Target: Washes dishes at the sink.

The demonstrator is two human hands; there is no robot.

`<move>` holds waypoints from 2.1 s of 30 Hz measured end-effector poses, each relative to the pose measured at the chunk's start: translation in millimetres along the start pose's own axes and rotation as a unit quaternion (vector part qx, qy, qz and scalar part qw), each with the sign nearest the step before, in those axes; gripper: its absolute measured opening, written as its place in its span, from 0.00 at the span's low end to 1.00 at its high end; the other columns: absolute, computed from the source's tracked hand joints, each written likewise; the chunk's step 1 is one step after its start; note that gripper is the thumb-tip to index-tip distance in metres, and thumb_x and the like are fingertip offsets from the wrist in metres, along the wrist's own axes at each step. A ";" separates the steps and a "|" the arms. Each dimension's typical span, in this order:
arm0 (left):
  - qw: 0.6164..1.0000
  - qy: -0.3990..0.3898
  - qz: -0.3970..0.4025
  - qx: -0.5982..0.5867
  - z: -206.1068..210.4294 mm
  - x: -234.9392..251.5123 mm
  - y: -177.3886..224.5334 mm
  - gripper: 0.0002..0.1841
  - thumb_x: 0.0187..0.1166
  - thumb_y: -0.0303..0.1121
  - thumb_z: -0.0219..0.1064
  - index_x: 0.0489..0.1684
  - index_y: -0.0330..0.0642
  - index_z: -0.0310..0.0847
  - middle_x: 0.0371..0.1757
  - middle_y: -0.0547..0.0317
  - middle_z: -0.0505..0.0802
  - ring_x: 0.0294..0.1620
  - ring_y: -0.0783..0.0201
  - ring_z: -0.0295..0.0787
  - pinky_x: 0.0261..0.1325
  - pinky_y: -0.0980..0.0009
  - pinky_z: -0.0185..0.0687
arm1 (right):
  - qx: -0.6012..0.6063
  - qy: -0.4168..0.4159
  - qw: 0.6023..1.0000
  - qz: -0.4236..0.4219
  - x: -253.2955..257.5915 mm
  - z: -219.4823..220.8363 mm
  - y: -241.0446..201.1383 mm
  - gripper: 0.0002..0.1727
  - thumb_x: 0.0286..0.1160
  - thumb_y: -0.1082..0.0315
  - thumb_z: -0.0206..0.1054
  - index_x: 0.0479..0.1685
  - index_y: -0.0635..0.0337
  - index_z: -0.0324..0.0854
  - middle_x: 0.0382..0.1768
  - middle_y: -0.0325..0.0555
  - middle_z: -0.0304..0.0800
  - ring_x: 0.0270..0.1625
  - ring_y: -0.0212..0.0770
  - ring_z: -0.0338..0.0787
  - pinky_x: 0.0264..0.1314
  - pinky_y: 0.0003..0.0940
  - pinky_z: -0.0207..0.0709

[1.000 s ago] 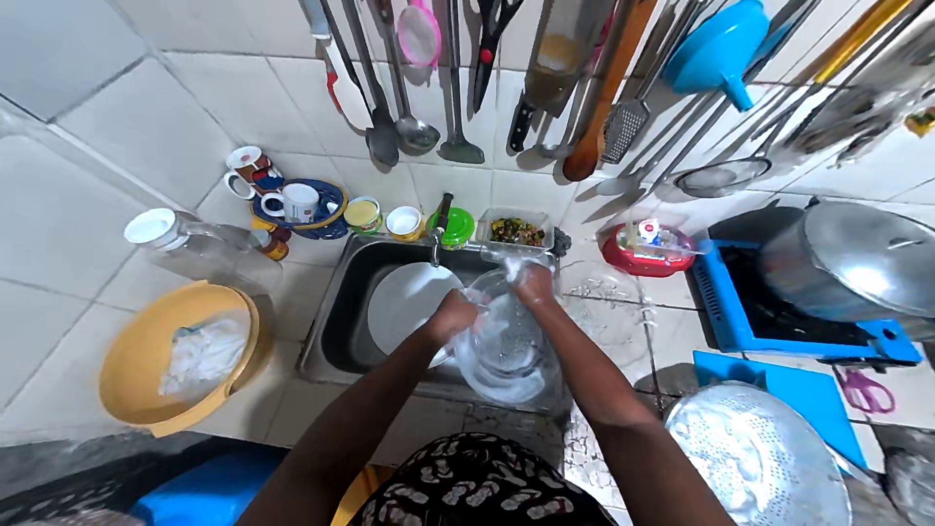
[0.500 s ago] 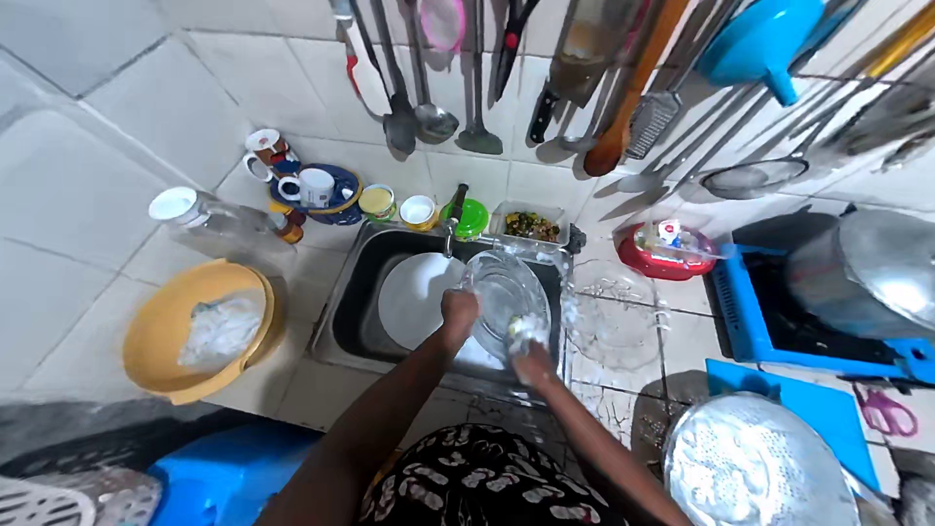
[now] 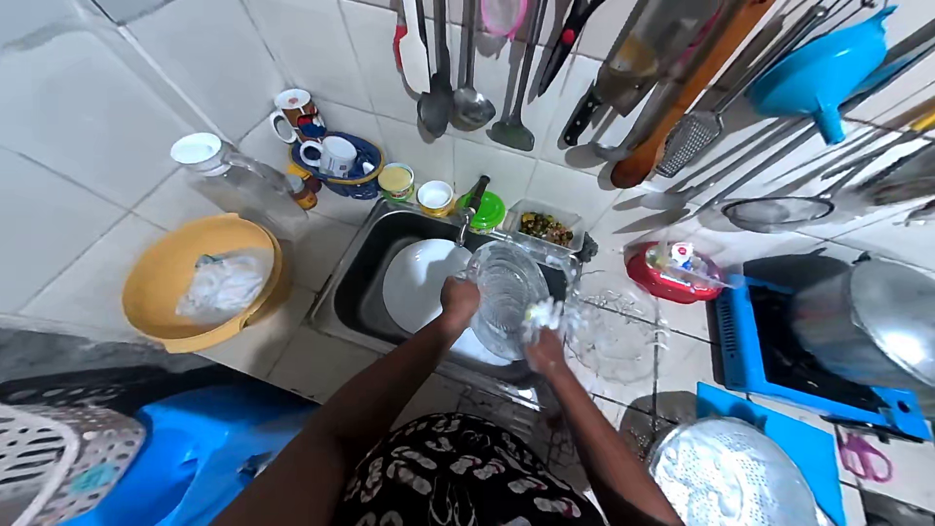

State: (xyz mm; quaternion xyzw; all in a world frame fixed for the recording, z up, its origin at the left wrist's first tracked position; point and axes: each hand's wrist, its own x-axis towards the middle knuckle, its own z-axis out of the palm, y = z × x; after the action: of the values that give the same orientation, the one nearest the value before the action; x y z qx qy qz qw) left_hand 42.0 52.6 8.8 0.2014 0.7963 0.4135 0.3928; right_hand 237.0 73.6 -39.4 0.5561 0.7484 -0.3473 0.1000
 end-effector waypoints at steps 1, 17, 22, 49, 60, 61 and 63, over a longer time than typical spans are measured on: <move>1.000 0.005 0.001 0.004 0.5 0.9 -1.2 0.25 0.90 0.47 0.59 0.60 0.28 0.81 0.57 0.32 0.88 0.60 0.42 0.86 0.66 0.44 0.79 | 0.021 -0.019 0.999 -0.024 -16.6 8.4 -13.6 0.31 0.89 0.54 0.55 0.79 0.73 0.71 0.79 0.71 0.74 0.85 0.62 0.71 0.89 0.55 0.61; 0.997 0.008 -0.009 -0.076 1.4 -8.0 5.9 0.24 0.92 0.47 0.56 0.57 0.30 0.84 0.47 0.38 0.90 0.45 0.47 0.89 0.54 0.49 0.84 | 0.010 0.027 0.997 -0.067 14.0 -8.5 7.0 0.38 0.86 0.43 0.57 0.79 0.72 0.72 0.79 0.71 0.74 0.85 0.63 0.70 0.90 0.56 0.59; 0.998 -0.013 -0.006 -0.067 21.0 -37.6 20.8 0.18 0.86 0.33 0.62 0.64 0.26 0.77 0.60 0.29 0.86 0.62 0.39 0.84 0.66 0.41 0.78 | 0.000 0.117 0.965 -0.236 -39.0 4.6 -39.0 0.28 0.74 0.63 0.69 0.66 0.79 0.81 0.65 0.75 0.85 0.73 0.68 0.83 0.82 0.55 0.70; 0.961 -0.233 0.133 0.062 -5.0 -55.2 40.6 0.22 0.71 0.26 0.74 0.62 0.25 0.77 0.51 0.39 0.89 0.46 0.55 0.89 0.56 0.56 0.87 | 0.137 0.170 0.914 -0.343 -9.8 -80.3 -45.4 0.24 0.79 0.62 0.62 0.65 0.75 0.82 0.58 0.64 0.91 0.66 0.50 0.89 0.75 0.46 0.77; 0.973 -0.181 0.129 -0.057 -3.8 -57.1 12.6 0.23 0.68 0.34 0.81 0.57 0.31 0.80 0.39 0.52 0.90 0.29 0.67 0.87 0.37 0.69 0.88 | 0.293 0.251 0.920 -0.062 50.1 -102.9 13.7 0.22 0.93 0.64 0.51 0.67 0.78 0.76 0.61 0.72 0.84 0.64 0.55 0.85 0.73 0.48 0.75; 0.974 -0.196 0.111 -0.025 -6.2 -54.4 16.8 0.23 0.69 0.34 0.81 0.57 0.30 0.79 0.38 0.51 0.89 0.29 0.66 0.87 0.38 0.67 0.88 | 0.245 0.238 0.938 -0.066 43.6 -110.6 4.4 0.23 0.93 0.62 0.53 0.65 0.77 0.78 0.58 0.72 0.85 0.62 0.59 0.86 0.71 0.54 0.75; 0.963 -0.242 0.103 0.055 -7.2 -45.2 31.1 0.23 0.68 0.34 0.81 0.58 0.30 0.82 0.47 0.45 0.92 0.46 0.58 0.90 0.56 0.58 0.87 | 0.109 0.210 0.964 -0.119 29.4 -120.7 -23.4 0.20 0.89 0.62 0.59 0.62 0.72 0.83 0.56 0.72 0.89 0.61 0.66 0.88 0.69 0.67 0.76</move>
State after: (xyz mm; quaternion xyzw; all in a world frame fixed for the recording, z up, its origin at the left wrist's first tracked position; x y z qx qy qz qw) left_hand 63.8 37.8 57.4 0.3981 0.6735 0.3463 0.5176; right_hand 233.8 168.9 43.5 0.5308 0.7711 -0.3117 -0.1625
